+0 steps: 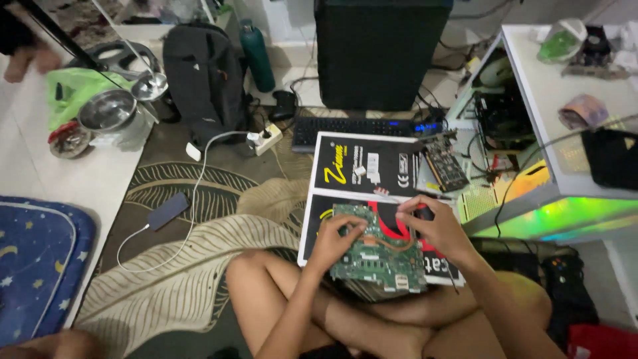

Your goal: A person sitting on the floor uses a screwdriver to remove or install screws on a computer motherboard.

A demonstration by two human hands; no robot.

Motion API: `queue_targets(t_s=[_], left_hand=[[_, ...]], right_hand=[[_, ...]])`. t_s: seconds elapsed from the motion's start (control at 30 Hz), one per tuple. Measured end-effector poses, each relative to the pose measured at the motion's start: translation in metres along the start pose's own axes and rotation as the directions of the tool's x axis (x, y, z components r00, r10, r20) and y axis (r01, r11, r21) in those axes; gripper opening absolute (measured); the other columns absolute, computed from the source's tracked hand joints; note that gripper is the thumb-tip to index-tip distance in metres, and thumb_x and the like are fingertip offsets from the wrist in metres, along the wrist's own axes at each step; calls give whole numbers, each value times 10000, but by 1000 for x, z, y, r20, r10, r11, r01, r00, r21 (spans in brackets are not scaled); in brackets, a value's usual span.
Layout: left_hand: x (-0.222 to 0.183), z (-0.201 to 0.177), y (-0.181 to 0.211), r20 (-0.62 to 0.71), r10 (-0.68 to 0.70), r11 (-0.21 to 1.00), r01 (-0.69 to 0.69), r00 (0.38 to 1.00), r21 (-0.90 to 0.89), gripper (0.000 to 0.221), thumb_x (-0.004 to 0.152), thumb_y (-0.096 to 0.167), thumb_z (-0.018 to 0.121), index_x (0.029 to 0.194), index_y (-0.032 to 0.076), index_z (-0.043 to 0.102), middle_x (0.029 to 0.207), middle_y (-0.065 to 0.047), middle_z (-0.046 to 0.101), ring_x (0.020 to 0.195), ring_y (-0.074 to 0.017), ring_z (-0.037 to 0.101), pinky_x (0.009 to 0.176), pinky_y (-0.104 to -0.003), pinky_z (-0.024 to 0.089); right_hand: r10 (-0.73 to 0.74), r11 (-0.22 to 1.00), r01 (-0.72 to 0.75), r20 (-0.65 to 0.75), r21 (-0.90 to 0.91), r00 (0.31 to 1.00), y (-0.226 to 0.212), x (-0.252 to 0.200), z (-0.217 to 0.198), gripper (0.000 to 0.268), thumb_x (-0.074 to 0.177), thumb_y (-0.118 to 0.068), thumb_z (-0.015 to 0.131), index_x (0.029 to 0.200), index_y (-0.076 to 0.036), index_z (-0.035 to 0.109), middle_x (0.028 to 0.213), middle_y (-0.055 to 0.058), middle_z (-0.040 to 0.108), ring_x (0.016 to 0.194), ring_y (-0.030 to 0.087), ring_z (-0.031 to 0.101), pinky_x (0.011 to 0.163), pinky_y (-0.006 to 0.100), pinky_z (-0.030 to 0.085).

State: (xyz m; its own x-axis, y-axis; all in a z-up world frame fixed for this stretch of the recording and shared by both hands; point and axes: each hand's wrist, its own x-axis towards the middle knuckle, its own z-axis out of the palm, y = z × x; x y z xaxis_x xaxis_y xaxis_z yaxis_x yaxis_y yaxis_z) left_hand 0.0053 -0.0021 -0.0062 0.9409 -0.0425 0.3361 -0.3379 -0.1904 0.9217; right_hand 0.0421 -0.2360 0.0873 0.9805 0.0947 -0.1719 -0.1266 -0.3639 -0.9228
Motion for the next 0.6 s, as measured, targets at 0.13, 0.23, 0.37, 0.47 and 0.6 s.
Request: queue_targets(t_s=[0.13, 0.23, 0.37, 0.47, 0.6], left_hand=[[-3, 1, 4, -13, -46, 999, 45, 999, -21, 111, 887, 64, 793, 987, 108, 811, 849, -99, 787, 778, -245, 709, 900, -387, 524], [-2, 2, 6, -20, -43, 999, 43, 999, -6, 107, 884, 82, 800, 988, 103, 811, 842, -114, 784, 766, -250, 716, 917, -394, 526], [-2, 3, 7, -40, -74, 997, 73, 996, -34, 107, 882, 70, 801, 984, 101, 814, 808, -118, 770, 763, -246, 713, 894, -390, 534], [-1, 2, 6, -39, -62, 998, 61, 997, -34, 111, 871, 72, 805, 977, 101, 816, 827, -125, 776, 768, -255, 717, 875, -398, 541], [-1, 3, 10, -24, -2, 1000, 2, 1000, -30, 124, 871, 119, 825, 993, 102, 815, 814, -115, 778, 743, -282, 720, 838, -405, 546]], right_hand=[[87, 995, -88, 2, 50, 996, 25, -22, -4, 304, 782, -186, 845, 1042, -37, 797, 906, 188, 778, 437, 146, 475, 394, 275, 423], [118, 987, -117, -7, 108, 993, 45, -28, -3, 295, 803, -186, 842, 1040, -19, 787, 712, 199, 726, 441, 130, 488, 386, 240, 375], [104, 975, -100, -9, 199, 995, 52, -41, 3, 327, 786, -148, 865, 1068, -3, 783, 839, 209, 746, 636, 158, 609, 515, 240, 454], [102, 964, -98, -4, 246, 995, 69, -40, 8, 342, 779, -135, 878, 1073, 6, 774, 932, 199, 758, 577, 166, 581, 493, 257, 455], [77, 936, -55, -49, 348, 996, 52, -43, 27, 288, 805, -135, 862, 1044, 4, 783, 714, 147, 640, 321, 120, 444, 374, 252, 338]])
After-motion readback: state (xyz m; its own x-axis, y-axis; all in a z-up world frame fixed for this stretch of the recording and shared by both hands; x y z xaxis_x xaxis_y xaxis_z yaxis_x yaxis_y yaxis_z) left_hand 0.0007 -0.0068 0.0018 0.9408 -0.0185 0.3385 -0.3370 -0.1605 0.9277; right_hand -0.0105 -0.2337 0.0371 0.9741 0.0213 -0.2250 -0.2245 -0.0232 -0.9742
